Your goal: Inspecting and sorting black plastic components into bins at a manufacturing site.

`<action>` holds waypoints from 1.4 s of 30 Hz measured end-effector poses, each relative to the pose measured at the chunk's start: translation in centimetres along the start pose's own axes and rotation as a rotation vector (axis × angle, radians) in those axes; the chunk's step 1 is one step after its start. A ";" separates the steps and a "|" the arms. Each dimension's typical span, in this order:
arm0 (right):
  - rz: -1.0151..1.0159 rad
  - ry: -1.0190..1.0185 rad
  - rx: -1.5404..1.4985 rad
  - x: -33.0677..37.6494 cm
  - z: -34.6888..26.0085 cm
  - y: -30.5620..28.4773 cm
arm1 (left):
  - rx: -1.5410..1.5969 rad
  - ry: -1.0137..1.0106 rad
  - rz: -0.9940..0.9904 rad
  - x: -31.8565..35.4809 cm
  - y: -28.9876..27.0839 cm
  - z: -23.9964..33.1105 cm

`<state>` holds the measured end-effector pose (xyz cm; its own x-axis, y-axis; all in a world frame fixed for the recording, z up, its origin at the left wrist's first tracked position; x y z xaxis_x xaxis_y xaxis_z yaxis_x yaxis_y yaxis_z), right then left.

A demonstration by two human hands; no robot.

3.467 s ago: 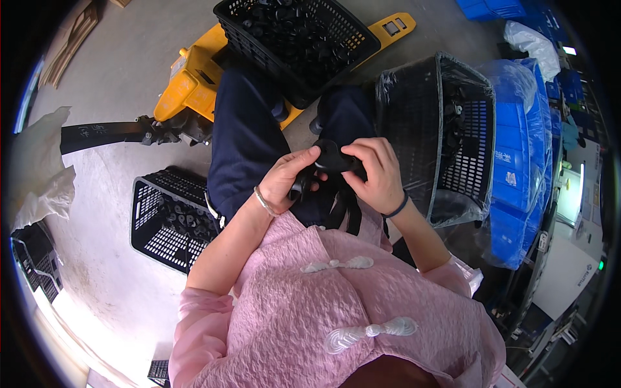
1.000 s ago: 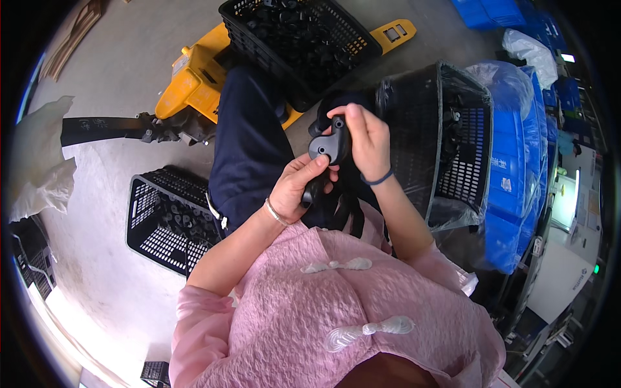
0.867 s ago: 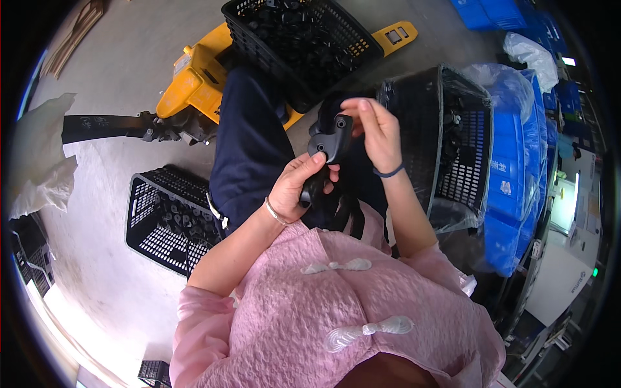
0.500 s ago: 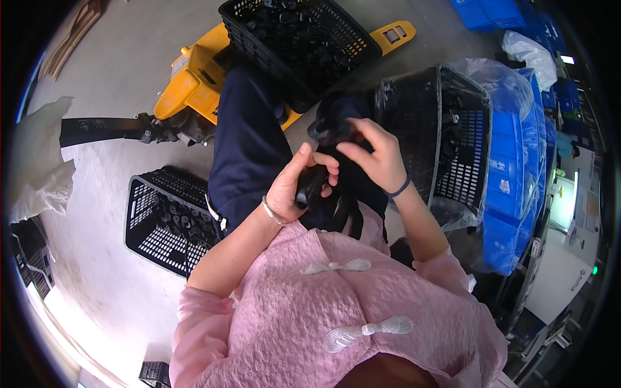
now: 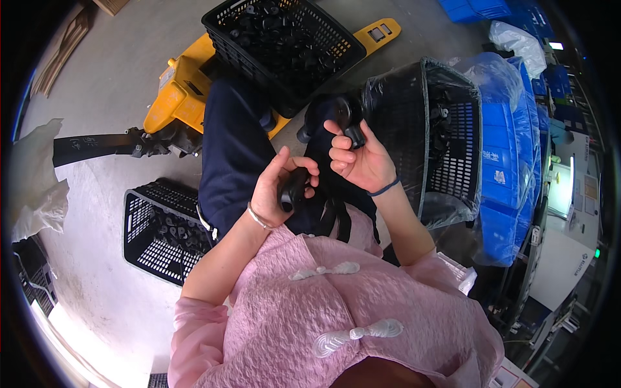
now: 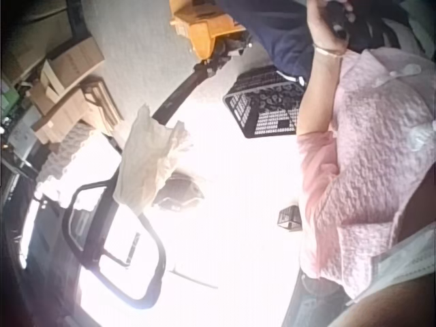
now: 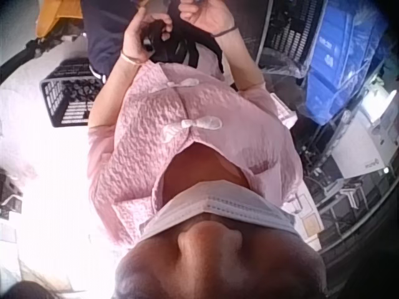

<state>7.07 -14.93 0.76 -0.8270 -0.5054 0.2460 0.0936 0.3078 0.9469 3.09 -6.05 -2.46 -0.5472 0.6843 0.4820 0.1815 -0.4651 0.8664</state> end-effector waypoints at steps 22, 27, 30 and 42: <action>-0.389 -0.368 1.898 1.8 -0.9 7.5 | 0.350 -0.278 -0.398 0.2 3.4 -1.1; -0.551 -0.354 2.036 0.8 1.6 7.3 | 0.392 -0.274 -0.322 0.2 2.1 -0.7; -0.368 -0.438 2.008 1.0 -0.2 7.1 | 0.191 -0.059 -0.113 -0.7 0.5 0.5; -0.001 -0.603 1.801 2.0 -2.8 4.6 | -0.475 0.423 0.035 0.9 2.1 2.4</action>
<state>7.41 -16.82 6.24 -0.9202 -0.3194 -0.2264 -0.1866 0.8663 -0.4634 4.96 -5.07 0.08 -0.8407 0.4278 0.3319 -0.1233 -0.7482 0.6519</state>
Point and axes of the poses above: each hand's wrist, its own x-axis away from the middle knuckle, its own y-axis out of the palm, z = x × y, the point moved 8 cm from there along -x, towards the middle knuckle, and after that the axes turned 11 degrees about -y, right-handed, at the moved point
